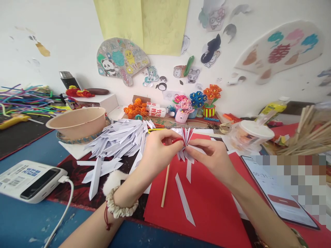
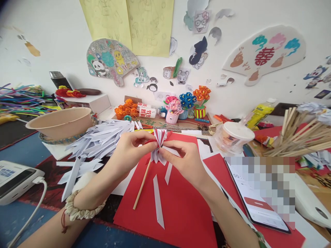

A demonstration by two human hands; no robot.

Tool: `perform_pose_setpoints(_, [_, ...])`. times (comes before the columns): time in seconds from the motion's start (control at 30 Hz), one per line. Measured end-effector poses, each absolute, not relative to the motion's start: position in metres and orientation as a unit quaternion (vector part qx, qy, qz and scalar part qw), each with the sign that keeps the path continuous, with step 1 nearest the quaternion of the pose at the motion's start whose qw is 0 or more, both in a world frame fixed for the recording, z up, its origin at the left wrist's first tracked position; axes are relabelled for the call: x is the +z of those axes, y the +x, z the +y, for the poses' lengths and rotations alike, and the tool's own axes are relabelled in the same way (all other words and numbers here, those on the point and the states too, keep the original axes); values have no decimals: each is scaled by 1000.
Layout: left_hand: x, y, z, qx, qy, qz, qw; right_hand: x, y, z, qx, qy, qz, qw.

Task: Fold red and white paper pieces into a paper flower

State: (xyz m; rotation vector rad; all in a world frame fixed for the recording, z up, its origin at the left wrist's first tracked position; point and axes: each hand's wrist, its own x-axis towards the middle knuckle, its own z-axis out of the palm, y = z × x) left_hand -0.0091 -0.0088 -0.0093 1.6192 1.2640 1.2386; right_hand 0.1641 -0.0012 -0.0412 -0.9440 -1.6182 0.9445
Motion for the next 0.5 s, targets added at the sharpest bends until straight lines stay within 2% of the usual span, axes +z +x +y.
perform_pose_setpoints(0.1, [-10,-8,-8,485,629,493,355,-41,165,0,399,-391,-669,490])
perform_pose_setpoints(0.37, [-8,-11,-8,490,601,474,417,-40,168,2,441,-366,-675,465])
perform_pose_setpoints(0.5, [-7,-12,-7,472,612,467,430,-40,167,1,405,-396,-676,472])
